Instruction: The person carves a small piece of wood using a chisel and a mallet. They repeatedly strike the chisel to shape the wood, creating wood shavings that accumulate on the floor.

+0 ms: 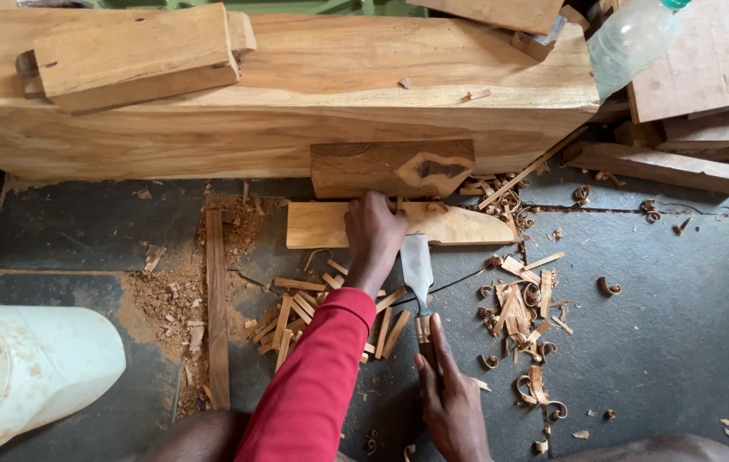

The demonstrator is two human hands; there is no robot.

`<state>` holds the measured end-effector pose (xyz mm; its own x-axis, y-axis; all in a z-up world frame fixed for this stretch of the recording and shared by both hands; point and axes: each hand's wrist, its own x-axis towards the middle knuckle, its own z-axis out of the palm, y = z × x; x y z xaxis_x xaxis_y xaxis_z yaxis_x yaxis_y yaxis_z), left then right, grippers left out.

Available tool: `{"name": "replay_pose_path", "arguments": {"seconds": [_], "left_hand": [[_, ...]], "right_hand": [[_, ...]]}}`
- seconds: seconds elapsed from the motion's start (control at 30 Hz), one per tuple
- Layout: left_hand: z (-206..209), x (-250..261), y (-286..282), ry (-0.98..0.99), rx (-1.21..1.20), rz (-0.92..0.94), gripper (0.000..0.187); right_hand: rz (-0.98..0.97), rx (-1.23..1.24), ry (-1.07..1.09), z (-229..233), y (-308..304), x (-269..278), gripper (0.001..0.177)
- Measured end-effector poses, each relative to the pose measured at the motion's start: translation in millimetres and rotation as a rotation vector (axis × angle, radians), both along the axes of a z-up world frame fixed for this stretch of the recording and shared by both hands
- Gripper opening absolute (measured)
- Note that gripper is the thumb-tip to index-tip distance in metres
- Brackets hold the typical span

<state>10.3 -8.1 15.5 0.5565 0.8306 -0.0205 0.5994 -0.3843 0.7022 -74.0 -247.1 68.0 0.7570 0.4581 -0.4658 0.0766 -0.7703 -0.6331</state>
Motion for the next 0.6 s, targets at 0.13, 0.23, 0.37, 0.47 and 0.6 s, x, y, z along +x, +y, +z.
{"name": "replay_pose_path", "arguments": {"seconds": [0.13, 0.23, 0.37, 0.47, 0.6], "left_hand": [[4.1, -0.3, -1.1, -0.005, -0.061, 0.023, 0.017], [10.4, -2.3, 1.9, 0.027, -0.124, 0.028, 0.02], [25.4, -14.2, 1.3, 0.105, -0.103, 0.026, 0.028], [38.6, -26.8, 8.2, 0.17, -0.092, 0.009, 0.062], [50.4, -51.9, -5.9, 0.387, 0.036, -0.075, 0.128]], "right_hand": [[0.004, 0.037, -0.021, 2.3, -3.1, 2.2, 0.071], [0.029, 0.061, -0.069, 0.6, -3.1, 1.6, 0.068], [0.052, 0.054, -0.118, 1.0, 0.9, 2.0, 0.069], [0.051, 0.008, -0.098, 5.8, 8.4, 3.8, 0.073], [0.058, -0.093, -0.052, 10.0, 14.4, 3.9, 0.071]]}}
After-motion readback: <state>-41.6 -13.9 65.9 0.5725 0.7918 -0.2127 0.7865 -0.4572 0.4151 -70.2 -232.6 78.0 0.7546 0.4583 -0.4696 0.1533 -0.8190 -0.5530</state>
